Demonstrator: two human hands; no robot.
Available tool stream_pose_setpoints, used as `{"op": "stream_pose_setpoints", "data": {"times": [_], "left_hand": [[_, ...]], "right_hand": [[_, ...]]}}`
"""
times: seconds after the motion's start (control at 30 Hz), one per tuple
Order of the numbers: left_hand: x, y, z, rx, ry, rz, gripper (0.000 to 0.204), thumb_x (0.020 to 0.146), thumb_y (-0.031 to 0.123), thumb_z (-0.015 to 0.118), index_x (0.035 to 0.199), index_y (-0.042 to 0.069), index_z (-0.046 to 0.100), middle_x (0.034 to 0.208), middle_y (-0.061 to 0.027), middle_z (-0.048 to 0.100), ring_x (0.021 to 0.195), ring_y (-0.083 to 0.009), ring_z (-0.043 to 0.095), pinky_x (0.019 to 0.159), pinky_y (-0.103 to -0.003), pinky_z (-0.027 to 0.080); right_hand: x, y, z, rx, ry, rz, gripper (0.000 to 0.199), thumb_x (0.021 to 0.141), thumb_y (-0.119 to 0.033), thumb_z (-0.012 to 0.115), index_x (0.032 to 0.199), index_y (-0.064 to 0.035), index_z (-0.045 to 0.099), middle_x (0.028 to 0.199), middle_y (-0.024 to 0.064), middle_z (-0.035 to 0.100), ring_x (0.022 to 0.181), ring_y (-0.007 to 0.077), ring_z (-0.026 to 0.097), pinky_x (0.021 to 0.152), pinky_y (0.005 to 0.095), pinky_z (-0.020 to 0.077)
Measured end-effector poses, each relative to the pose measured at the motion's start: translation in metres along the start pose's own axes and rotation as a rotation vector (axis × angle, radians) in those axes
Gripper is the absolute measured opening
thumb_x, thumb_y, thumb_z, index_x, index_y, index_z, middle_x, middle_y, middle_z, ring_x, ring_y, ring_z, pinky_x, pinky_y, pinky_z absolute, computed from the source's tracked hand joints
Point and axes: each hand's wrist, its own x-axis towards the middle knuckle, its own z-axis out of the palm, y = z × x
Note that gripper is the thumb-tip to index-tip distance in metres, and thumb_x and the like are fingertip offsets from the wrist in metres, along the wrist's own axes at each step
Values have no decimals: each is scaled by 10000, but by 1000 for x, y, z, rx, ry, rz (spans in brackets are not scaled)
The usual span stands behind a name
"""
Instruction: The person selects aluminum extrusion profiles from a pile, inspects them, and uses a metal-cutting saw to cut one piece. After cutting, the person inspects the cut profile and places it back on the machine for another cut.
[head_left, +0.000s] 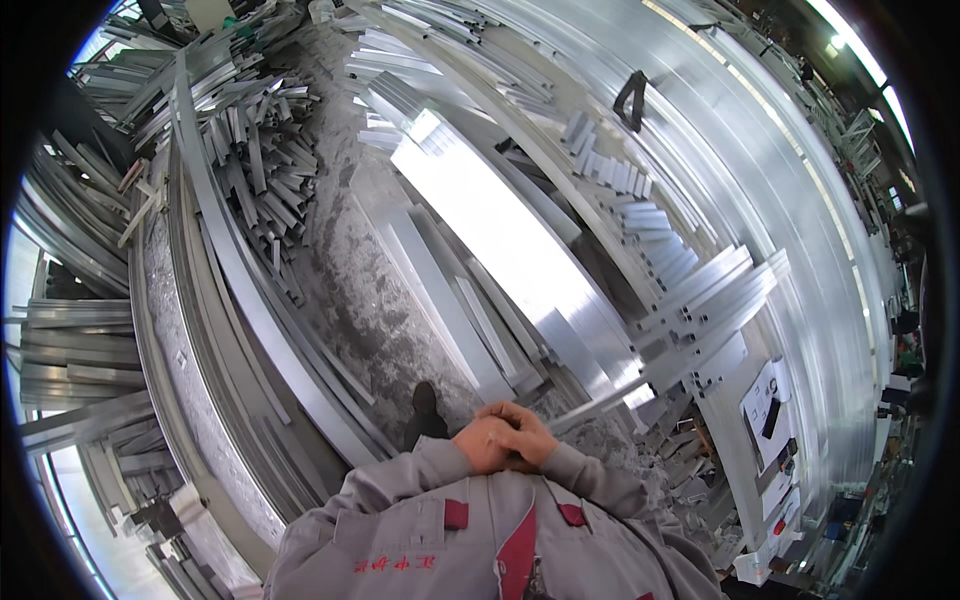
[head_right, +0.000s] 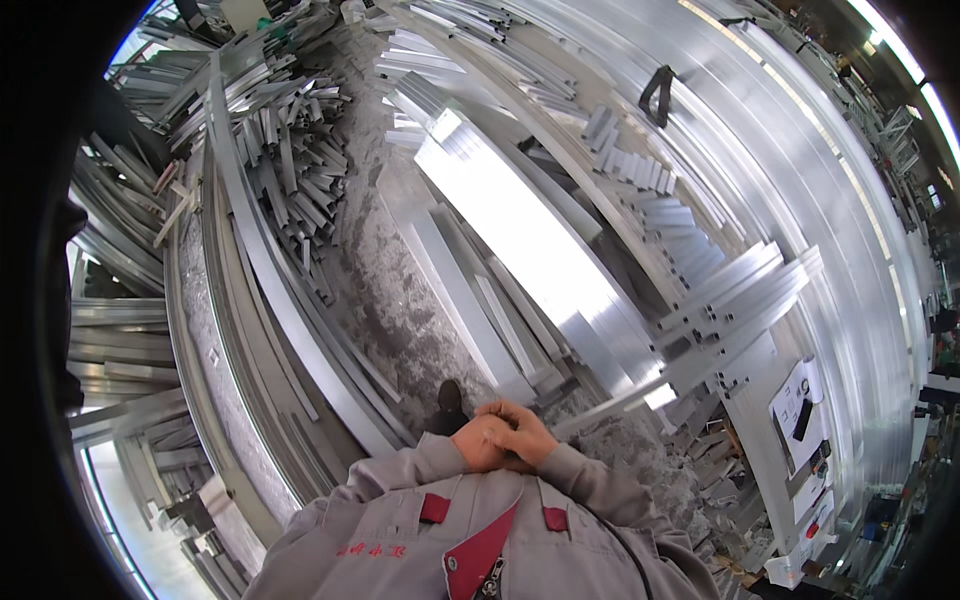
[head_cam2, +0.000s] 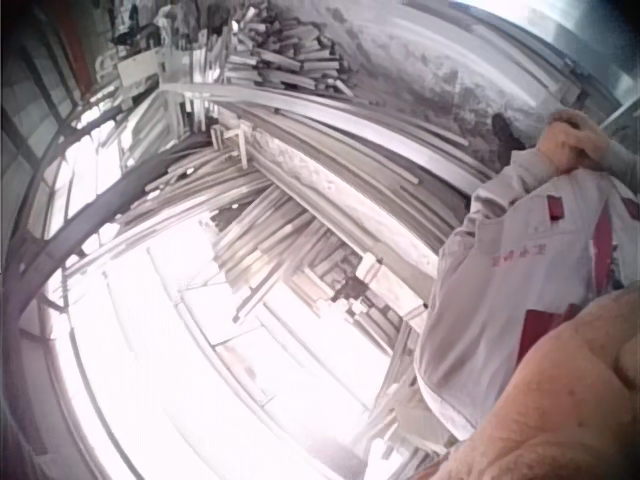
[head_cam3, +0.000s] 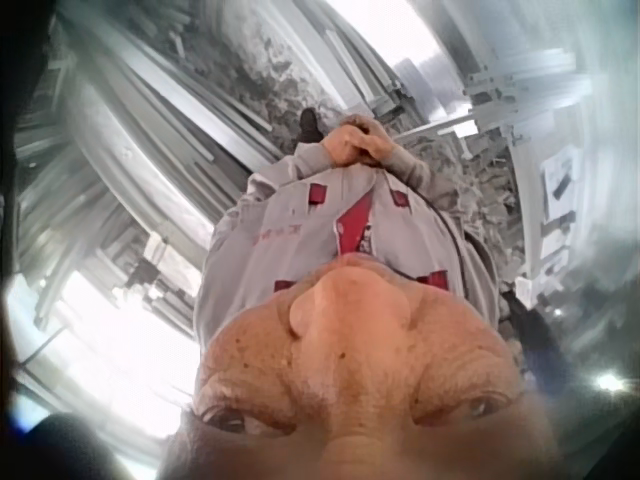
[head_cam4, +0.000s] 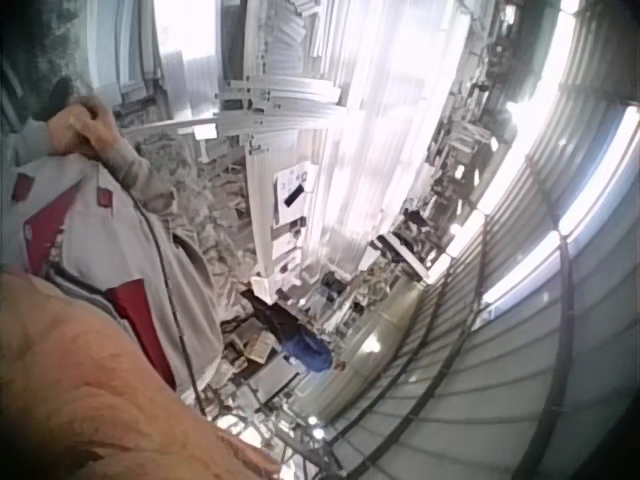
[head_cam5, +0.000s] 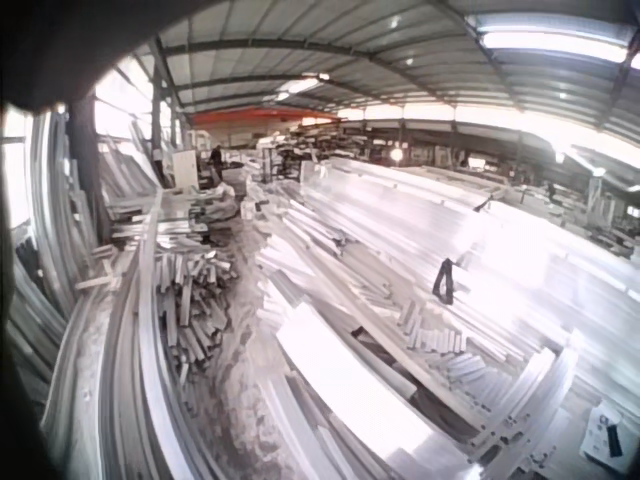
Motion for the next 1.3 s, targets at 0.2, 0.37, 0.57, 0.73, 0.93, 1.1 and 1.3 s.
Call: {"op": "stream_pose_setpoints", "data": {"times": [0.2, 0.37, 0.57, 0.73, 0.93, 1.1, 1.3], "left_hand": [[-80, -45, -135, 100, 142, -25, 346, 810, 203, 772, 1115, 41, 746, 1139, -199, 741, 1077, -376, 698, 928, -464, 556], [-133, -82, -214, 117, 257, -79, 371, 837, 219, 813, 1159, 54, 730, 1161, -159, 733, 1115, -315, 699, 969, -433, 546], [-177, -102, -299, 188, 484, -83, 283, 765, 130, 820, 1034, 58, 766, 1073, -116, 767, 1070, -306, 716, 940, -420, 556], [-182, -133, -372, 188, 603, -184, 330, 758, 125, 822, 1074, 49, 765, 1079, -135, 766, 1066, -329, 715, 916, -431, 567], [-161, -200, -514, 238, 652, -158, 367, 750, 174, 857, 1076, 43, 749, 1022, -151, 762, 1054, -346, 718, 891, -436, 575], [-140, -222, -648, 154, 605, -260, 311, 796, 149, 812, 1066, 11, 742, 1060, -176, 749, 1016, -327, 730, 839, -422, 588], [-117, -258, -763, 184, 532, -229, 372, 806, 151, 811, 1148, 35, 724, 1104, -159, 743, 1041, -327, 722, 862, -419, 582]], "right_hand": [[140, -38, 87, -122, -150, 50, 489, 947, -267, 690, 1363, -25, 606, 1299, 101, 644, 1230, 187, 586, 1071, 360, 448], [241, -56, 152, -112, -306, 91, 500, 929, -306, 720, 1320, -13, 611, 1195, 101, 662, 1119, 157, 605, 975, 350, 490], [337, -84, 209, -83, -410, 103, 505, 893, -323, 765, 1241, 1, 592, 1086, 91, 669, 1020, 158, 619, 898, 332, 502], [424, -109, 230, 31, -520, 282, 534, 885, -320, 784, 1263, -1, 584, 1175, 130, 650, 1063, 205, 616, 801, 387, 557], [588, -147, 243, -97, -558, 170, 506, 894, -301, 779, 1257, 4, 603, 1178, 142, 677, 1098, 219, 641, 832, 397, 567], [705, -213, 252, -115, -562, 132, 495, 900, -310, 767, 1240, 8, 602, 1165, 131, 675, 1095, 213, 640, 866, 393, 573], [815, -260, 256, 0, -502, 256, 505, 893, -324, 782, 1239, 7, 621, 1164, 135, 676, 1088, 221, 642, 877, 416, 559]]}}
